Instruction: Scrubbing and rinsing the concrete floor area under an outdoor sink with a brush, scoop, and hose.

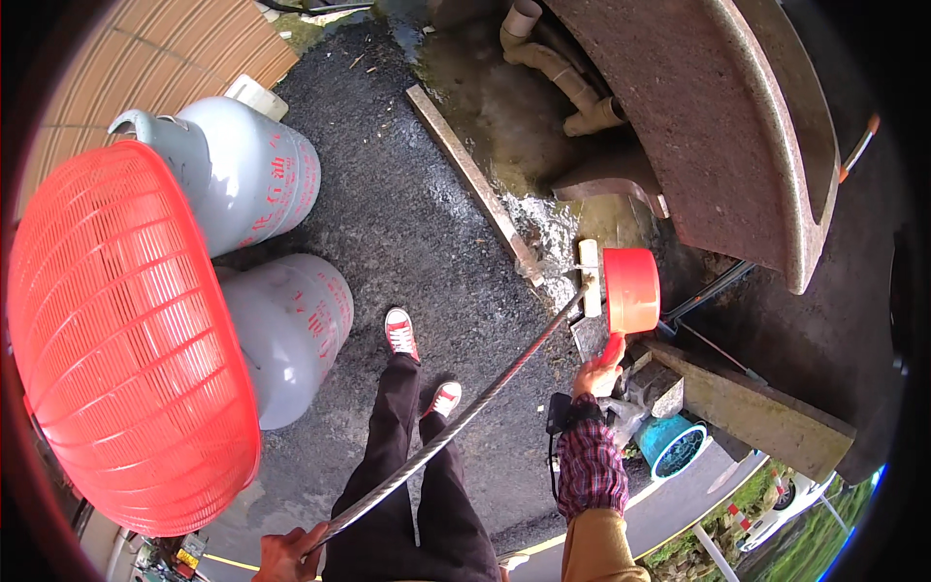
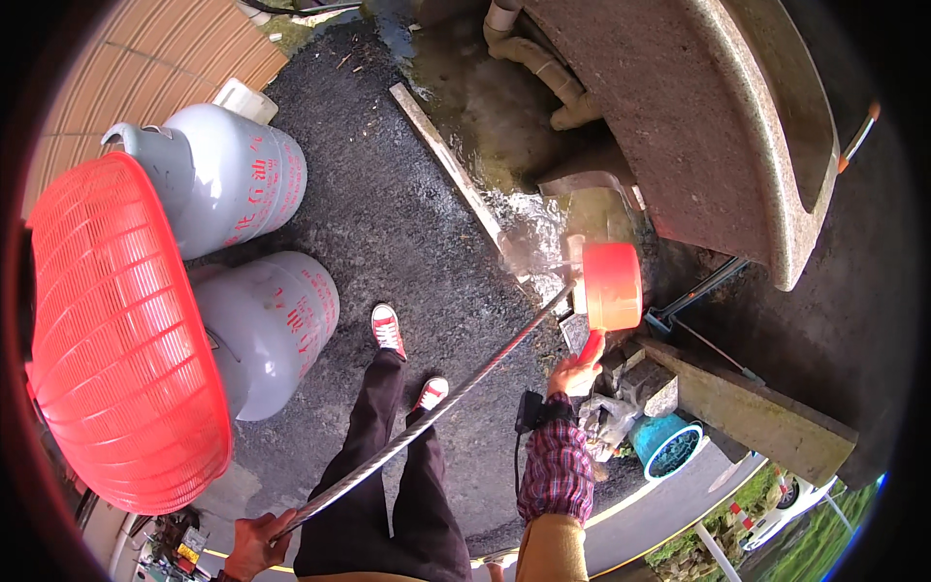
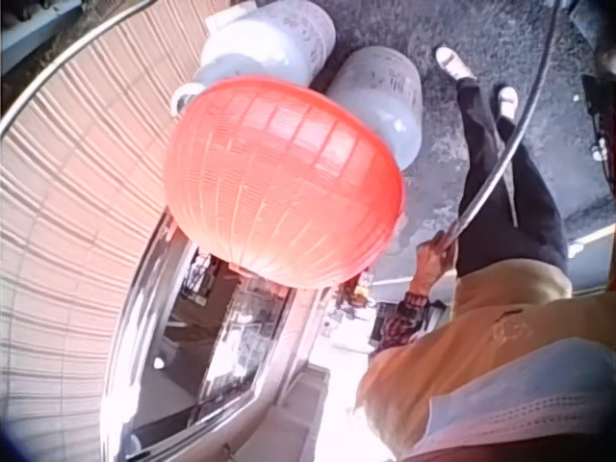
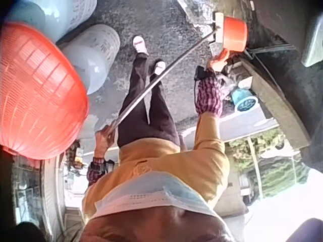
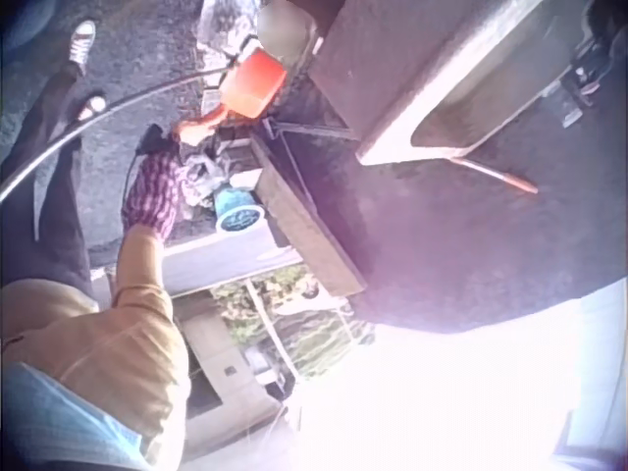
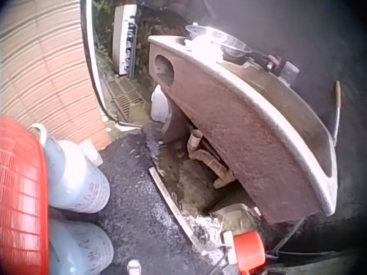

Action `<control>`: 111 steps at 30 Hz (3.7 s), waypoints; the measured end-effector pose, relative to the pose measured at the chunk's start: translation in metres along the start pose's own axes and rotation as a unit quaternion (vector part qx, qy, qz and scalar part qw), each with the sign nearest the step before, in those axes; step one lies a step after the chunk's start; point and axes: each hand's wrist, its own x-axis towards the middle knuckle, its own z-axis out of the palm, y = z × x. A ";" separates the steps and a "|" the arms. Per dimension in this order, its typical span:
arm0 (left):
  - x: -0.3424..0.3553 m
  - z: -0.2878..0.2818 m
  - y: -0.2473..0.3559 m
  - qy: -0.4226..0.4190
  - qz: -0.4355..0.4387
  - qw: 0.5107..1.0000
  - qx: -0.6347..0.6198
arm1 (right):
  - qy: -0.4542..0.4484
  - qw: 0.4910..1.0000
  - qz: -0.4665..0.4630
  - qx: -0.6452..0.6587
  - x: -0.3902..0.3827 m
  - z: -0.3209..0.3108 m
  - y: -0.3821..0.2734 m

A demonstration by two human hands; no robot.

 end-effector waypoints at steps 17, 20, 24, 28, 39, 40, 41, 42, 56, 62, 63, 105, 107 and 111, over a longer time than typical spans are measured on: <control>-0.023 0.008 0.055 0.043 -0.057 0.992 0.101 | 0.196 0.908 -0.148 0.339 0.248 -0.312 -0.164; -0.025 0.013 0.067 0.073 -0.059 0.989 0.118 | 0.163 0.913 -0.266 0.262 0.318 -0.295 -0.192; -0.032 0.019 0.080 0.084 -0.093 0.986 0.112 | 0.118 0.951 -0.275 0.083 0.352 -0.262 -0.224; -0.036 0.023 0.090 0.102 -0.099 0.979 0.145 | 0.183 0.904 -0.370 0.111 0.306 -0.258 -0.236; 0.001 -0.048 0.195 -0.015 -0.082 0.973 -0.217 | 0.064 0.903 -0.425 -0.010 0.286 -0.227 -0.211; -0.003 -0.052 0.202 -0.038 -0.087 0.973 -0.212 | 0.071 0.896 -0.433 0.071 0.281 -0.231 -0.216; -0.006 -0.054 0.208 -0.018 -0.082 0.977 -0.197 | 0.046 0.897 -0.431 0.084 0.279 -0.231 -0.222; -0.003 -0.057 0.210 0.005 -0.068 0.981 -0.184 | 0.031 0.897 -0.430 0.095 0.282 -0.233 -0.226; 0.045 -0.104 0.240 -0.027 0.028 0.992 -0.120 | 0.041 0.909 -0.404 0.089 0.286 -0.232 -0.216; 0.054 -0.115 0.250 -0.029 0.023 0.992 -0.120 | 0.030 0.911 -0.401 0.095 0.284 -0.239 -0.218; 0.055 -0.117 0.252 -0.029 0.031 0.993 -0.109 | 0.032 0.909 -0.403 0.098 0.285 -0.240 -0.218; 0.080 -0.146 0.242 -0.014 0.068 0.993 -0.099 | 0.010 0.923 -0.369 0.112 0.282 -0.245 -0.227; 0.076 -0.145 0.242 -0.006 0.066 0.992 -0.105 | -0.002 0.927 -0.362 0.097 0.283 -0.247 -0.226; 0.074 -0.144 0.242 -0.034 0.023 0.993 -0.114 | -0.007 0.928 -0.359 0.097 0.279 -0.248 -0.221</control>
